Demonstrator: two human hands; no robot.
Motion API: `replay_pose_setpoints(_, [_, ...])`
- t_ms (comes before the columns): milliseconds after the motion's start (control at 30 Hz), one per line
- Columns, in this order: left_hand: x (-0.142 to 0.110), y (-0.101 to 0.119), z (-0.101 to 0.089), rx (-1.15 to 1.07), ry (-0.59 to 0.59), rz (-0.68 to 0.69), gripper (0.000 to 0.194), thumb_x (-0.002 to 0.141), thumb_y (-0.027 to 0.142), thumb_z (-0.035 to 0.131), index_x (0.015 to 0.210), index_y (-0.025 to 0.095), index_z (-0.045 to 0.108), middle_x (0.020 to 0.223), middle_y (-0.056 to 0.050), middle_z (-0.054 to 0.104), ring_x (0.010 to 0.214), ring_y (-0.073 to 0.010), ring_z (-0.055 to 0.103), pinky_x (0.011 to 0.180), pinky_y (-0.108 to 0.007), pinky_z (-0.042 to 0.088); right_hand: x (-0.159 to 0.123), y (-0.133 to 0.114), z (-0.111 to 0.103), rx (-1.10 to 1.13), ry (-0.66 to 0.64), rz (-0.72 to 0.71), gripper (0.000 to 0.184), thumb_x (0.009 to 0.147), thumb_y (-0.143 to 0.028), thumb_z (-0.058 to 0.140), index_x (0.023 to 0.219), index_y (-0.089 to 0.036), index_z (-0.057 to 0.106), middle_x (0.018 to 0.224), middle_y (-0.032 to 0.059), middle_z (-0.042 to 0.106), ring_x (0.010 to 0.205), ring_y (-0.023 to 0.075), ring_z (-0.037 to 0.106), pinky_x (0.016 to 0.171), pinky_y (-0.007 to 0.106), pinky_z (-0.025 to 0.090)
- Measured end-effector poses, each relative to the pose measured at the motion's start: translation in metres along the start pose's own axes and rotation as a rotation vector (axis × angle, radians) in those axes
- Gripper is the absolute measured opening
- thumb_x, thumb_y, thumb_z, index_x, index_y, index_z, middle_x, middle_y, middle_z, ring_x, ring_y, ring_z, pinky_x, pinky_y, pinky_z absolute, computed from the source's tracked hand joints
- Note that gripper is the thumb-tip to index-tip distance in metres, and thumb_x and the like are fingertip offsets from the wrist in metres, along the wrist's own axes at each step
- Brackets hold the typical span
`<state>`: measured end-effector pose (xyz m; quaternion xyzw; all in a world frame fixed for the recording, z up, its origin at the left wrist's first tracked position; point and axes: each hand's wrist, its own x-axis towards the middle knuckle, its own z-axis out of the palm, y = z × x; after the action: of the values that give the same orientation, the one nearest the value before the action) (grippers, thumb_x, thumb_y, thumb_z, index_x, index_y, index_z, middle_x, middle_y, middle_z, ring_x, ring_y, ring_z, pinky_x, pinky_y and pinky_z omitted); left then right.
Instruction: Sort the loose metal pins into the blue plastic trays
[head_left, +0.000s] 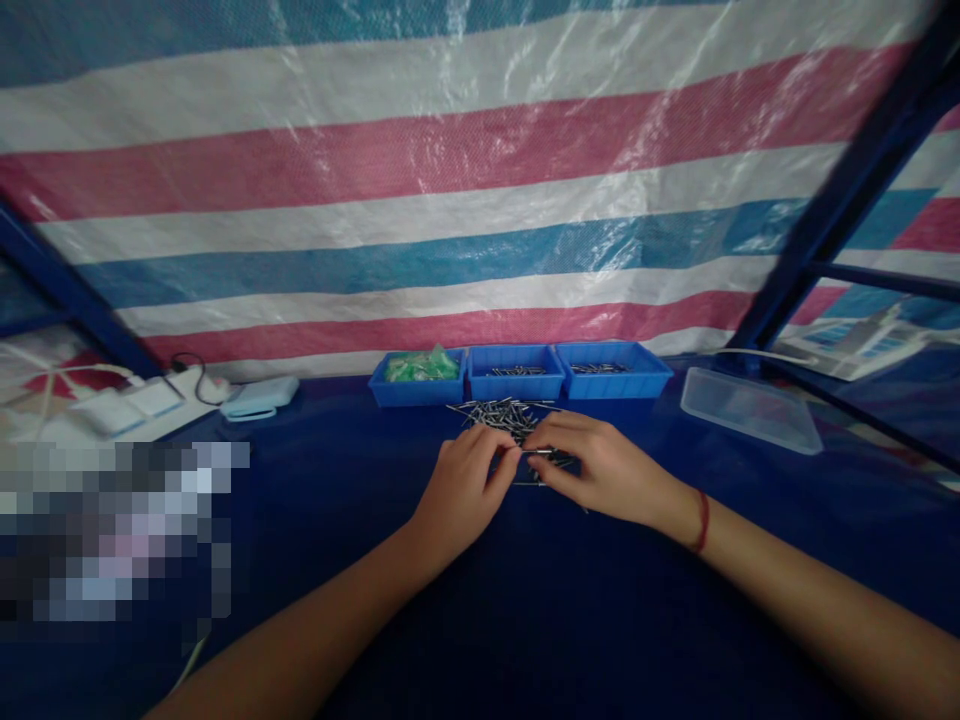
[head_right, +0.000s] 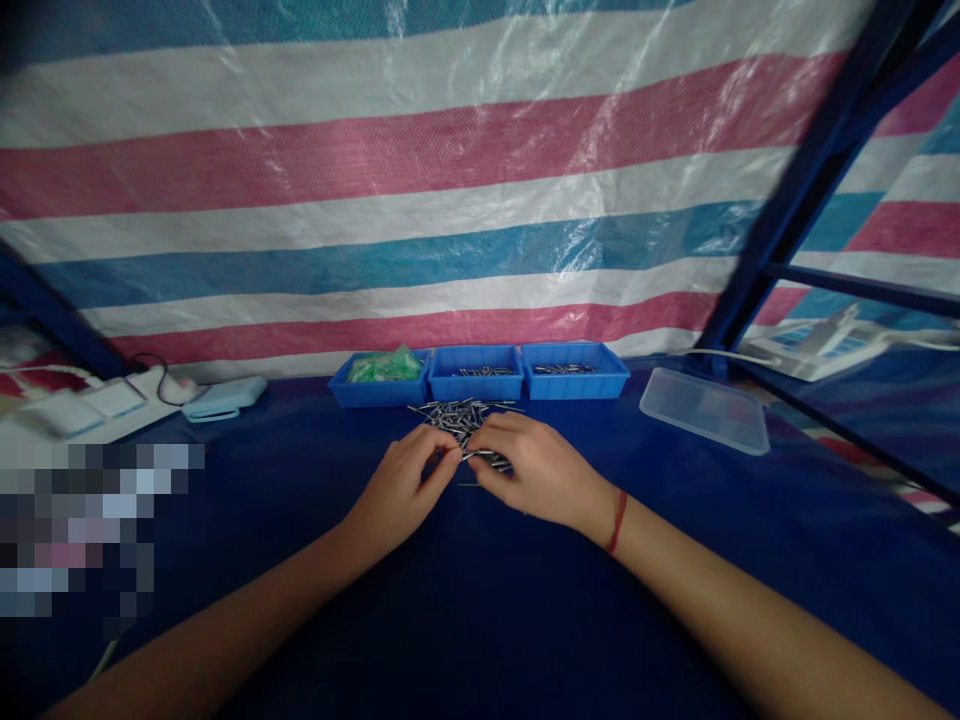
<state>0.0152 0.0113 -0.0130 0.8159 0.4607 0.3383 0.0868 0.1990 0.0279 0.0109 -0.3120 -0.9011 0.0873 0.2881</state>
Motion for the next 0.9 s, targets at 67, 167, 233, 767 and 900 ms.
replay_pose_setpoints(67, [0.001, -0.001, -0.001, -0.084, 0.049, 0.0, 0.009, 0.089, 0.02, 0.046, 0.085, 0.019, 0.054, 0.085, -0.001, 0.06, 0.08, -0.0156, 0.057, 0.073, -0.03, 0.04, 0.0, -0.002, 0.001, 0.025, -0.003, 0.006, 0.016, 0.086, -0.019, 0.049, 0.09, -0.018, 0.065, 0.082, 0.0044, 0.063, 0.08, 0.0164, 0.058, 0.072, 0.031, 0.045])
replay_pose_setpoints(167, [0.001, -0.001, -0.001, -0.222, 0.1, -0.029, 0.006, 0.086, 0.022, 0.052, 0.09, 0.019, 0.054, 0.085, -0.001, 0.061, 0.078, -0.0146, 0.057, 0.074, -0.03, 0.043, 0.0, -0.006, 0.003, 0.143, 0.024, 0.058, 0.018, 0.088, -0.023, 0.049, 0.092, -0.019, 0.066, 0.082, 0.0037, 0.065, 0.076, 0.0145, 0.059, 0.069, 0.029, 0.046])
replay_pose_setpoints(233, [0.001, 0.0, -0.001, -0.276, 0.114, -0.045, 0.01, 0.085, 0.023, 0.054, 0.094, 0.019, 0.055, 0.086, -0.001, 0.062, 0.077, -0.0144, 0.058, 0.073, -0.029, 0.044, 0.0, -0.008, 0.004, 0.224, 0.042, 0.091, 0.018, 0.089, -0.026, 0.05, 0.094, -0.02, 0.066, 0.083, 0.0034, 0.066, 0.075, 0.014, 0.06, 0.068, 0.028, 0.046])
replay_pose_setpoints(767, [0.001, 0.0, -0.004, -0.345, 0.145, -0.074, 0.009, 0.085, 0.025, 0.054, 0.081, 0.018, 0.059, 0.078, 0.0, 0.06, 0.071, -0.0128, 0.055, 0.065, -0.026, 0.043, 0.002, -0.014, 0.009, 0.343, 0.04, 0.194, 0.016, 0.085, -0.022, 0.052, 0.09, -0.019, 0.066, 0.076, -0.0001, 0.066, 0.062, 0.0112, 0.056, 0.055, 0.024, 0.043])
replay_pose_setpoints(900, [0.001, 0.001, -0.005, -0.338, 0.159, -0.071, 0.008, 0.084, 0.024, 0.055, 0.08, 0.018, 0.058, 0.076, 0.0, 0.06, 0.07, -0.0128, 0.054, 0.065, -0.026, 0.044, 0.002, -0.013, 0.009, 0.335, 0.041, 0.225, 0.016, 0.085, -0.021, 0.05, 0.082, -0.019, 0.066, 0.071, -0.001, 0.065, 0.06, 0.0106, 0.055, 0.054, 0.023, 0.041])
